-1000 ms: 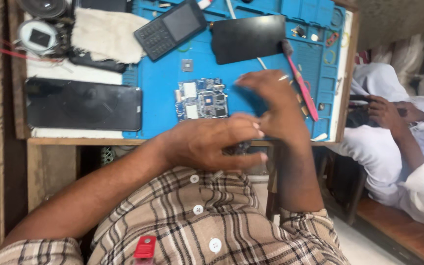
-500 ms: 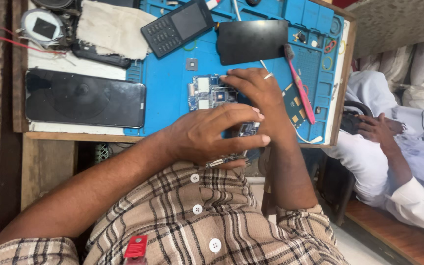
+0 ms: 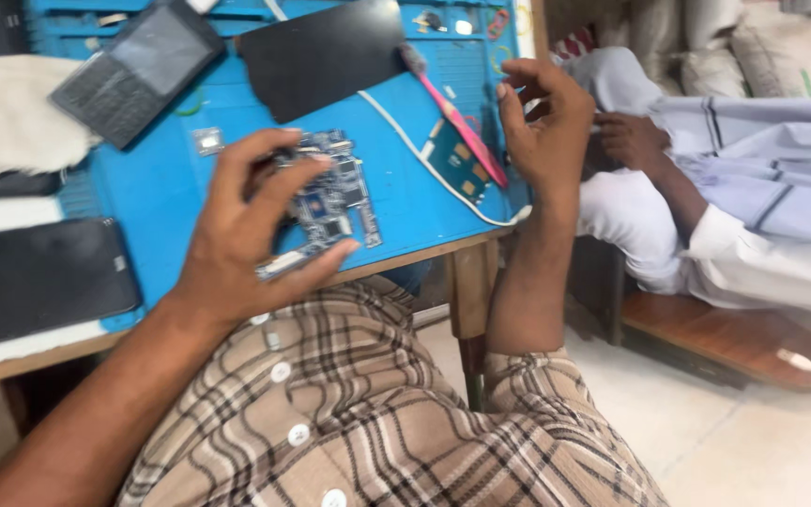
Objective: The person cleans a small circuit board with a toothbrush, then uses a screwdriver to manipulate components on the board. The person handles the board and tools directly on a blue workbench.
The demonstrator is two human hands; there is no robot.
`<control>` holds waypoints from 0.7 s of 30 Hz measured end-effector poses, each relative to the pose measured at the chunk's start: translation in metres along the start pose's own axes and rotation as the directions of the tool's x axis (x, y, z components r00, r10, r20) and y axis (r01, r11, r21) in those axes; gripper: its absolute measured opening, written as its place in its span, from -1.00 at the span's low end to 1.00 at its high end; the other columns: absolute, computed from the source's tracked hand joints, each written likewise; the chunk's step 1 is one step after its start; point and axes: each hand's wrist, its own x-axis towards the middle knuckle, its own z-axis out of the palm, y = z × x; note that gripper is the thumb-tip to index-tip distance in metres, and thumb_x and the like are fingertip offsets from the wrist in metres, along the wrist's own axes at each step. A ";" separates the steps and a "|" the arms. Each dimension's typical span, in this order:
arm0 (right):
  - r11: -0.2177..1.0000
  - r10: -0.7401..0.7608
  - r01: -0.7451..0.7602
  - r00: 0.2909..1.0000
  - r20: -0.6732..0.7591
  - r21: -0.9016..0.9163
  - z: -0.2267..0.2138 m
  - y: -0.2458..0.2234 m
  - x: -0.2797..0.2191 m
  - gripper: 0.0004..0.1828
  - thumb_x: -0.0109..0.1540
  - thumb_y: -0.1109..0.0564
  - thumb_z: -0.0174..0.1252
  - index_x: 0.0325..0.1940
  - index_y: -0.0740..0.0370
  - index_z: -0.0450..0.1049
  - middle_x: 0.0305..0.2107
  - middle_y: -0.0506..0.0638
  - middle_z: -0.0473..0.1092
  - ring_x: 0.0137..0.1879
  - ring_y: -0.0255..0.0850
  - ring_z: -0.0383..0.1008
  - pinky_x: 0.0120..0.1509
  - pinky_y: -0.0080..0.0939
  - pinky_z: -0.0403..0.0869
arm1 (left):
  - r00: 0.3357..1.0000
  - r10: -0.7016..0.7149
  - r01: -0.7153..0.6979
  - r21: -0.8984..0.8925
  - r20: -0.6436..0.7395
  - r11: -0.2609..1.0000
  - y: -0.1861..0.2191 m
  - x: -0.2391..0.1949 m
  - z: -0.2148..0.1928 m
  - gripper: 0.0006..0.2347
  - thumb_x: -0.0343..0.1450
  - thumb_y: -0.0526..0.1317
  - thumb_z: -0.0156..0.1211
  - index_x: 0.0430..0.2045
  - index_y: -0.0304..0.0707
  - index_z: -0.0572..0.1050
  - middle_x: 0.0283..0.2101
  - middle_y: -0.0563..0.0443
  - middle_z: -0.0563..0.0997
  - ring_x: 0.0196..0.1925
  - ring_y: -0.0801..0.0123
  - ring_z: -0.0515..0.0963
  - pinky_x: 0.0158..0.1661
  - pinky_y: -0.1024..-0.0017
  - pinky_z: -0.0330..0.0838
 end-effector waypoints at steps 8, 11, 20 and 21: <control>0.969 0.192 -0.215 0.965 0.178 0.123 -0.025 0.029 -0.022 -0.78 0.25 0.35 0.33 -0.01 0.29 0.62 -0.36 -0.21 0.43 -0.28 -0.52 0.34 -0.20 -0.48 0.34 | 0.996 -0.068 0.057 0.165 0.059 0.985 -0.005 0.000 0.007 -0.46 0.29 -0.11 0.53 0.12 -0.30 0.48 0.31 -0.31 0.26 0.31 -0.08 0.39 0.20 0.14 0.47; 0.976 0.165 -0.184 0.973 0.161 0.113 -0.018 0.020 -0.020 -0.81 0.27 0.33 0.33 -0.02 0.29 0.63 -0.42 -0.18 0.42 -0.33 -0.51 0.33 -0.24 -0.46 0.31 | 0.994 -0.078 0.060 0.209 0.079 0.976 -0.003 0.001 0.008 -0.45 0.28 -0.10 0.51 0.15 -0.26 0.47 0.33 -0.32 0.25 0.34 -0.12 0.36 0.22 0.07 0.43; 0.999 -0.042 0.041 0.958 0.284 0.007 0.004 -0.023 -0.009 -0.83 0.26 0.26 0.33 -0.05 0.28 0.64 -0.36 0.03 0.44 -0.34 -0.30 0.42 -0.23 -0.31 0.38 | 0.987 -0.142 0.119 0.254 0.073 0.960 -0.004 0.002 0.008 -0.35 0.25 -0.06 0.49 0.25 -0.22 0.39 0.32 -0.36 0.24 0.34 -0.22 0.33 0.27 -0.12 0.28; 0.999 -0.048 0.047 0.949 0.312 0.011 0.004 -0.028 -0.010 -0.83 0.26 0.26 0.32 -0.06 0.27 0.64 -0.37 0.04 0.43 -0.32 -0.28 0.43 -0.21 -0.29 0.39 | 0.985 -0.156 0.133 0.244 0.077 0.961 -0.003 0.002 0.007 -0.35 0.24 -0.06 0.49 0.24 -0.22 0.40 0.31 -0.36 0.24 0.33 -0.23 0.33 0.26 -0.11 0.28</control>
